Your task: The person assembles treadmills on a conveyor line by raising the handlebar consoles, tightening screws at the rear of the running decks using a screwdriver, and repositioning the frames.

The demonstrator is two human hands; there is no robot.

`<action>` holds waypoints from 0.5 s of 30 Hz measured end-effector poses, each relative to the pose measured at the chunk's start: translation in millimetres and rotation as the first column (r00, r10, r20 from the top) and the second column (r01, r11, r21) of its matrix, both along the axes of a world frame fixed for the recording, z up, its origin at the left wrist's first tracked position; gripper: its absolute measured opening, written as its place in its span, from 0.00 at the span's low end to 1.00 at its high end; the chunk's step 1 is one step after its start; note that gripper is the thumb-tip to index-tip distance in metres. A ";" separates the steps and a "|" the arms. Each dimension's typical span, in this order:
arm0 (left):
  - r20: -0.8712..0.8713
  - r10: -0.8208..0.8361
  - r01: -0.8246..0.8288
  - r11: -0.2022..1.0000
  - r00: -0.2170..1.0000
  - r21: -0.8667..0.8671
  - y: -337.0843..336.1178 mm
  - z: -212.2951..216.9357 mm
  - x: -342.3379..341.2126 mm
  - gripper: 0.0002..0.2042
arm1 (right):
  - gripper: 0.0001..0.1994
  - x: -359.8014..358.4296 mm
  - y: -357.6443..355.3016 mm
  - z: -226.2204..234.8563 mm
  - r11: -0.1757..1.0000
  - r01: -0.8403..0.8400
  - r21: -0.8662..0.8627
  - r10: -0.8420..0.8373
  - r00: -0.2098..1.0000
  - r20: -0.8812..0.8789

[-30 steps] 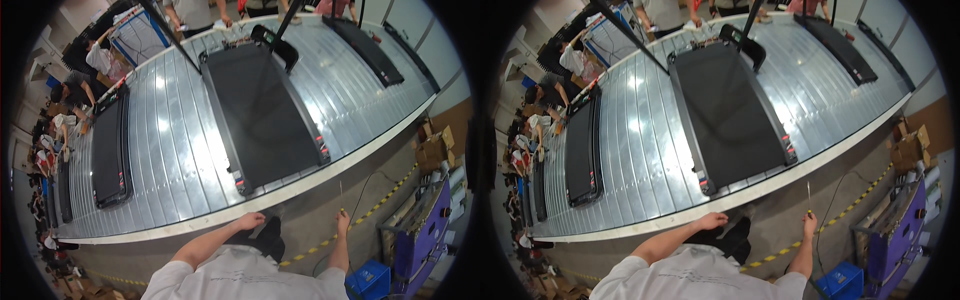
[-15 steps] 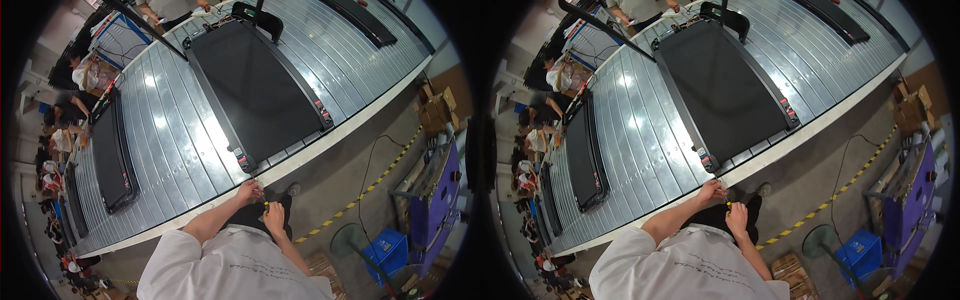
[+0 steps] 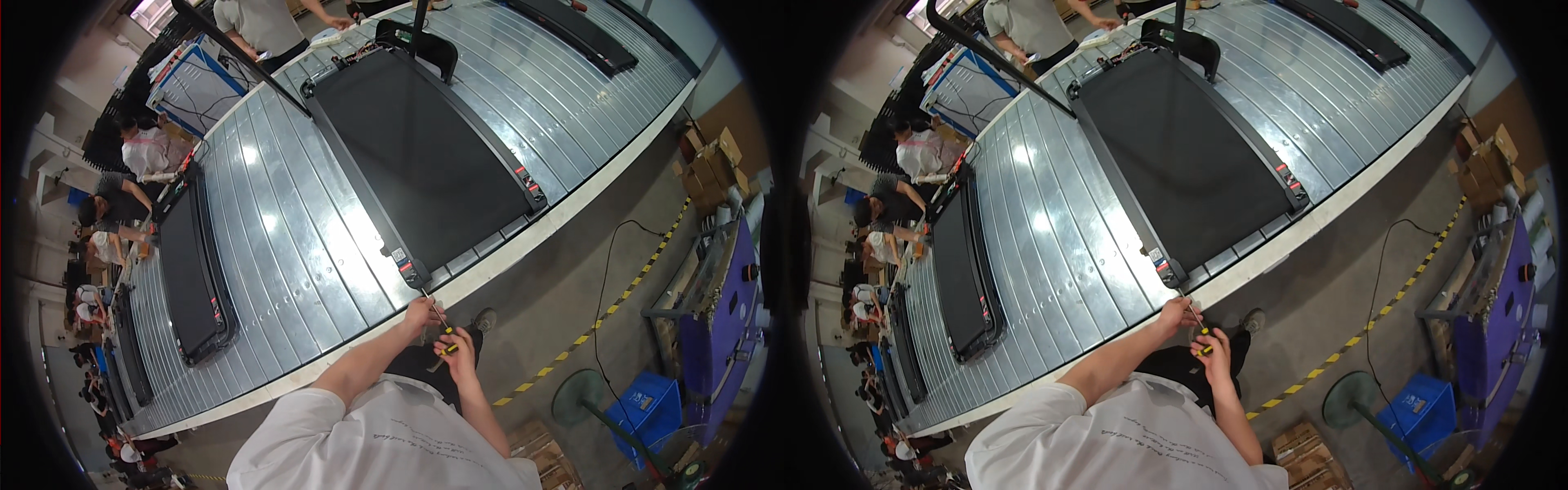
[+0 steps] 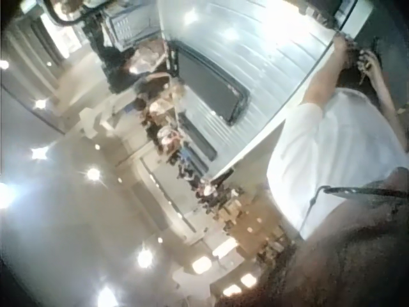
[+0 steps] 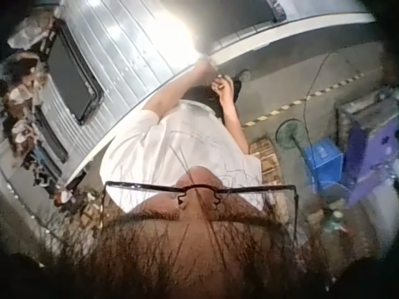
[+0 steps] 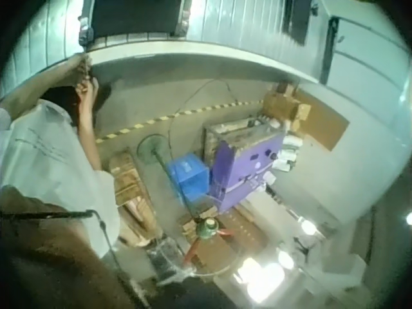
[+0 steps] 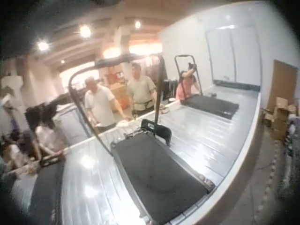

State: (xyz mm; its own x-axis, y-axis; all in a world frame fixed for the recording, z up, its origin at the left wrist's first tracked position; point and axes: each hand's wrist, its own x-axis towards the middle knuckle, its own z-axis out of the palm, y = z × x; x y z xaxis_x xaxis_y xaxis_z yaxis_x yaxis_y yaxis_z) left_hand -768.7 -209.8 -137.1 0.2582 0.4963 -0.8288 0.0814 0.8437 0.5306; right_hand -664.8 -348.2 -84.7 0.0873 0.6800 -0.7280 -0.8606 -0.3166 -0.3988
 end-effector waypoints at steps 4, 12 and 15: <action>0.083 0.071 -0.068 0.997 0.994 -0.043 6.1 18.9 5.2 0.14 | 0.11 -6.4 3.5 2.9 0.982 0.186 -0.043 -0.179 0.975 0.129; -0.016 -0.086 0.085 0.996 0.996 -0.014 -26.2 37.7 -16.6 0.11 | 0.30 -50.7 -46.4 22.1 0.995 -0.090 0.041 0.066 0.910 0.408; 0.026 -0.029 0.030 0.999 0.999 -0.028 -19.5 45.1 -23.9 0.11 | 0.24 -52.3 -32.0 60.9 0.940 -0.335 -0.059 0.169 0.311 0.935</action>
State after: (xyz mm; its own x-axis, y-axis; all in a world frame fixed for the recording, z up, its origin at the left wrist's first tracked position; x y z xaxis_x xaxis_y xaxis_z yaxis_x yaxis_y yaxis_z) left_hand -792.5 -229.3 -92.0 0.2941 0.4648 -0.8352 0.0930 0.8557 0.5090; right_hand -717.1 -380.3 -23.8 0.4465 0.8692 -0.2123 0.1935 -0.3255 -0.9255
